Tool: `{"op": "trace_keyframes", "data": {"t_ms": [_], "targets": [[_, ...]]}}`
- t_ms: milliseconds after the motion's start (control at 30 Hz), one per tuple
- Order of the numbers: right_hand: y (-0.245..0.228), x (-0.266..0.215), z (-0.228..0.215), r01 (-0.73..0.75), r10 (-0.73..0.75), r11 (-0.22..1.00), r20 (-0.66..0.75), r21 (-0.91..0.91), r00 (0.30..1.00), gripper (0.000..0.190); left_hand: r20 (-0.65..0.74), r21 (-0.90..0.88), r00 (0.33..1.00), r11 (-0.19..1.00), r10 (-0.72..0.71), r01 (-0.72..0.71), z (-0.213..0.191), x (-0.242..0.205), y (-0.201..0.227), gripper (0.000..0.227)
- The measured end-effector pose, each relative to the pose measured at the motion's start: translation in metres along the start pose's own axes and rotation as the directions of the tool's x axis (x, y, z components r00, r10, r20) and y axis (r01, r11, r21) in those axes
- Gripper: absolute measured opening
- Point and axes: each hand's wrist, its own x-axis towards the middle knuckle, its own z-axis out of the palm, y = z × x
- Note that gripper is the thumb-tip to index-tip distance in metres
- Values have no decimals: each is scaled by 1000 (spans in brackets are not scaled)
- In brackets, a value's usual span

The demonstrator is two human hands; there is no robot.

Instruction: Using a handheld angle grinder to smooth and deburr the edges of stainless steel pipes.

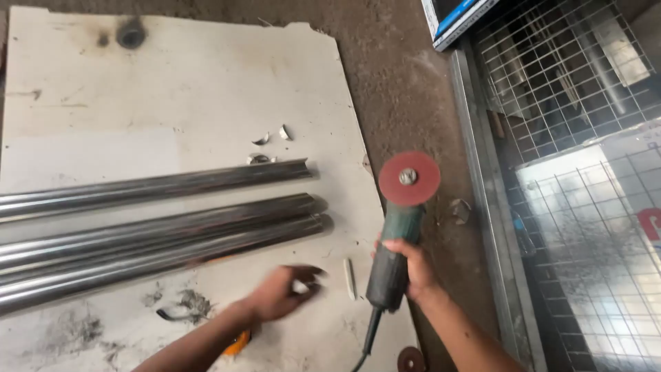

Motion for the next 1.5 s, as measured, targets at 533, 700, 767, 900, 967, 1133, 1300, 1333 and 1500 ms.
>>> {"op": "trace_keyframes", "data": {"t_ms": [533, 700, 767, 900, 967, 1133, 1300, 1333, 1500], "targets": [[59, -7, 45, 35, -4, 994, -303, 99, 953, 29, 254, -396, 912, 826, -322, 402, 86, -13, 34, 91], [63, 2, 51, 1, 3, 998, -71, 67, 997, 39, 13, -338, 909, 853, -417, 397, 106, -19, 13, 69], [61, 3, 60, 6, -4, 1000, -78, 16, 997, 37, -29, -304, 911, 872, -411, 383, 115, -20, 4, 67], [66, 7, 69, 18, -18, 1000, -42, -11, 999, 32, -98, -131, 944, 944, -316, 302, 130, -19, -24, 68], [65, 12, 69, 51, -54, 997, -49, -57, 997, 30, -62, -135, 937, 933, -344, 334, 103, -17, 2, 55], [63, 19, 34, 45, -50, 996, -60, -80, 997, 22, 164, -38, 959, 970, -230, 239, 54, -11, -59, 94], [47, 33, -35, 105, -113, 968, -22, -230, 993, 38, -401, 870, 899, 233, -178, 434, -85, -69, -211, 100], [43, 32, -43, 100, -111, 970, -39, -222, 993, 38, -383, 878, 906, 234, -178, 417, -97, -72, -207, 100], [25, 25, -88, 156, -142, 796, 69, -585, 987, 21, -255, 893, 951, 336, -173, 300, -106, -56, -209, 57]]}}
